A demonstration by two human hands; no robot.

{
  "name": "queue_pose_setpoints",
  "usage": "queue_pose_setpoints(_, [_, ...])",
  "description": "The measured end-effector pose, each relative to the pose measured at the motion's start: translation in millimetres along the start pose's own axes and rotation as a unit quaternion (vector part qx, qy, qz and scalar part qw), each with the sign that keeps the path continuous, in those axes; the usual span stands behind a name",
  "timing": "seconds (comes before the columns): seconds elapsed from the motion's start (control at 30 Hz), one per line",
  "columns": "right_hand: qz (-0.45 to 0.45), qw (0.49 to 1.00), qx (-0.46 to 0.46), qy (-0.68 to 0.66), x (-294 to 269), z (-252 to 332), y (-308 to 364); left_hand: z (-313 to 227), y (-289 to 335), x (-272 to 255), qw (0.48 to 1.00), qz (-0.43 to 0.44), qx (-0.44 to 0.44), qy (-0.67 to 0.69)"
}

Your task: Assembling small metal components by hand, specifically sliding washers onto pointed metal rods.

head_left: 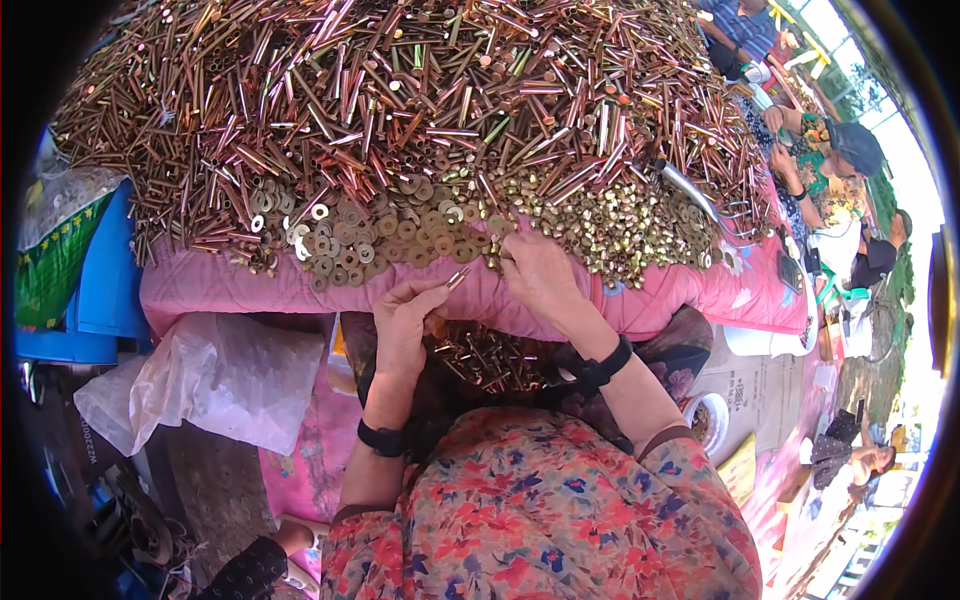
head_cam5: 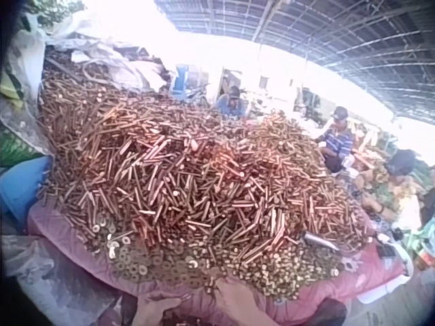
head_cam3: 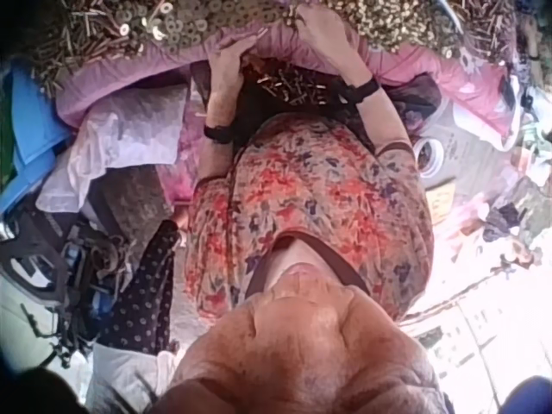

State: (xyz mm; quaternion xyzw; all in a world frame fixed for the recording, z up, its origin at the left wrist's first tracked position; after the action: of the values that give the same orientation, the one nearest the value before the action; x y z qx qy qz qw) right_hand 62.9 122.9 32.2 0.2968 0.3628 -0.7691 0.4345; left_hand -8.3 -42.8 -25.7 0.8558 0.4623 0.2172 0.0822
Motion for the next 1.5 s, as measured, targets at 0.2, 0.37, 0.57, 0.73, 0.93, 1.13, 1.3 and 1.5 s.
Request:
queue_pose_setpoints(0.2, [0.028, 0.997, -0.035, 0.056, 4, 8, -1, -3, 0, 0, 1.000, -0.019, 0.015, 0.013])
queue_pose_setpoints(0.37, [0.032, 0.995, -0.074, 0.052, 3, 13, 2, -5, 1, 2, 0.999, -0.033, 0.016, 0.005])
queue_pose_setpoints(0.57, [0.027, 0.995, -0.097, 0.027, 0, 17, 6, -2, 1, 2, 0.999, -0.029, 0.001, 0.016])
queue_pose_setpoints(0.73, [-0.006, 0.999, -0.035, -0.009, -2, 3, 5, -3, 2, 3, 1.000, -0.022, 0.002, 0.010])
queue_pose_setpoints(0.93, [0.030, 0.897, 0.192, -0.397, -7, -14, 20, -10, 10, 6, 1.000, 0.000, -0.024, -0.001])
queue_pose_setpoints(1.13, [0.037, 0.748, 0.213, -0.627, -6, 6, 29, -15, 12, 24, 0.998, 0.051, -0.038, 0.023])
queue_pose_setpoints(1.3, [0.030, 0.818, 0.095, -0.566, -13, 19, 29, -13, 12, 28, 0.996, 0.065, -0.051, 0.024])
queue_pose_setpoints(1.5, [0.012, 0.820, 0.125, -0.558, -10, 19, 35, -14, 13, 28, 0.995, 0.082, -0.050, 0.006])
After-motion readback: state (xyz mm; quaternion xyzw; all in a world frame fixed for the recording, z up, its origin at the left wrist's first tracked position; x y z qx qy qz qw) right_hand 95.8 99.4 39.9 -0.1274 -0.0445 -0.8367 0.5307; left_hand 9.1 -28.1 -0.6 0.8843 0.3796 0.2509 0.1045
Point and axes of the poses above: each hand's wrist, its own y-axis away from the middle knuckle, its own x-axis out of the palm, z = x × y, the point moved 9 cm from there along -y, towards the middle knuckle, and after that the axes turned 8 degrees about -y, right-handed, at the moved point
